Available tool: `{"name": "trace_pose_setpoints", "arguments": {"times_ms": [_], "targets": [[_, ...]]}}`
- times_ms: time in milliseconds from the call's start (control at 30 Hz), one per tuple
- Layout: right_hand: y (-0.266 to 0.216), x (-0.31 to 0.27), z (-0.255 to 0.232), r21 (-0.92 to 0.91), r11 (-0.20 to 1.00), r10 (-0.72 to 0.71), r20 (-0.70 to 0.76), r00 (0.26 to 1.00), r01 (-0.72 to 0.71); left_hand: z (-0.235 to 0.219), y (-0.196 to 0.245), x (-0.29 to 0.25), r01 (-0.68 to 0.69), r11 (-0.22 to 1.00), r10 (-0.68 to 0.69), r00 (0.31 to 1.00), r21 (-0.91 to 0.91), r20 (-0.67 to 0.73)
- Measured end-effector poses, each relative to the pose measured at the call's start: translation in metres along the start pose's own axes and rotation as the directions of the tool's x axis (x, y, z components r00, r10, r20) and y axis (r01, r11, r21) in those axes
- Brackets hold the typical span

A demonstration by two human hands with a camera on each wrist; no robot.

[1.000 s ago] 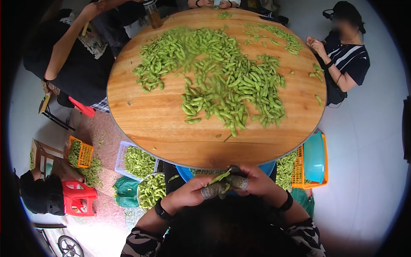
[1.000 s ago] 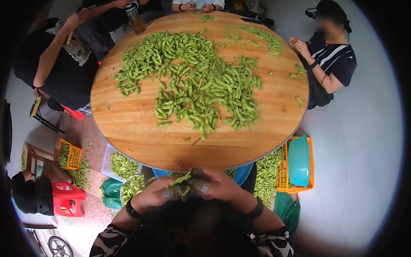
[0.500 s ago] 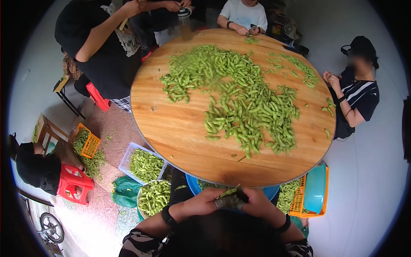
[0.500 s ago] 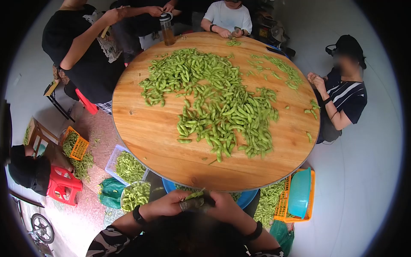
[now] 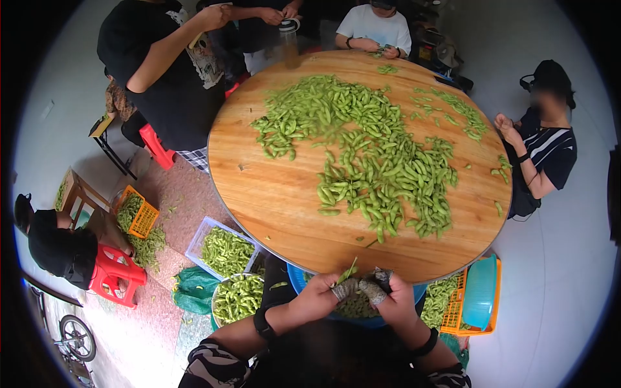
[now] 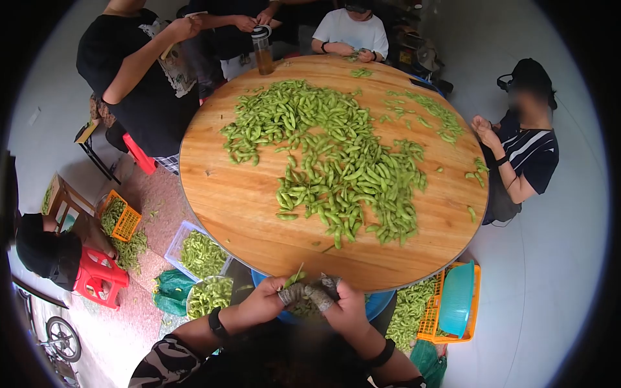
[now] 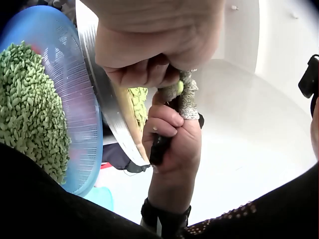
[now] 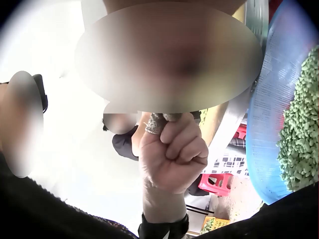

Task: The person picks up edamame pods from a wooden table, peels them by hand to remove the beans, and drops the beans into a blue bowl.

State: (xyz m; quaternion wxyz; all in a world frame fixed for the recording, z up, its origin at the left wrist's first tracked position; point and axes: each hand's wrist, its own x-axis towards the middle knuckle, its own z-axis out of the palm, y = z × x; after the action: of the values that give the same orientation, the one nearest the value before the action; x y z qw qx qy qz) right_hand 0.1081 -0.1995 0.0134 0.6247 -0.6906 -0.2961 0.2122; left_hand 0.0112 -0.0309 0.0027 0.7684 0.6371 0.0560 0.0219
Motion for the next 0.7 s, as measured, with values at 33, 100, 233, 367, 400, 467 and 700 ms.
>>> {"name": "trace_pose_setpoints", "arguments": {"times_ms": [33, 100, 233, 367, 400, 467, 700], "targets": [[-0.002, 0.001, 0.0, 0.048, 0.999, 0.016, 0.029, 0.999, -0.018, 0.0, 0.003, 0.0, 0.181, 0.963, -0.179, 0.983, -0.201, 0.027], [-0.004, 0.001, -0.001, 0.098, 0.994, 0.034, 0.057, 0.998, -0.04, -0.002, 0.004, 0.002, 0.17, 0.97, -0.166, 0.985, -0.172, 0.037], [-0.012, 0.0, -0.011, 0.24, 0.913, 0.276, 0.232, 0.933, -0.33, 0.002, 0.004, 0.002, -0.175, 0.98, 0.169, 0.983, 0.091, 0.074], [-0.006, 0.003, -0.018, 0.287, 0.837, 0.344, 0.385, 0.856, -0.465, 0.0, 0.008, 0.004, -0.234, 0.969, 0.215, 0.957, 0.083, 0.194], [-0.007, 0.003, -0.017, 0.287, 0.837, 0.345, 0.384, 0.856, -0.466, 0.0, 0.013, 0.004, -0.29, 0.924, 0.234, 0.945, 0.251, 0.229], [-0.009, 0.004, -0.011, 0.1, 0.986, 0.099, 0.301, 0.948, -0.134, -0.003, 0.014, 0.002, -0.339, 0.849, 0.249, 0.933, 0.405, 0.26], [-0.006, 0.001, -0.014, -0.569, 0.775, -0.136, 0.275, 0.952, 0.275, -0.059, 0.025, -0.051, -0.061, 0.866, 0.208, 0.947, 0.496, -0.247]]}}
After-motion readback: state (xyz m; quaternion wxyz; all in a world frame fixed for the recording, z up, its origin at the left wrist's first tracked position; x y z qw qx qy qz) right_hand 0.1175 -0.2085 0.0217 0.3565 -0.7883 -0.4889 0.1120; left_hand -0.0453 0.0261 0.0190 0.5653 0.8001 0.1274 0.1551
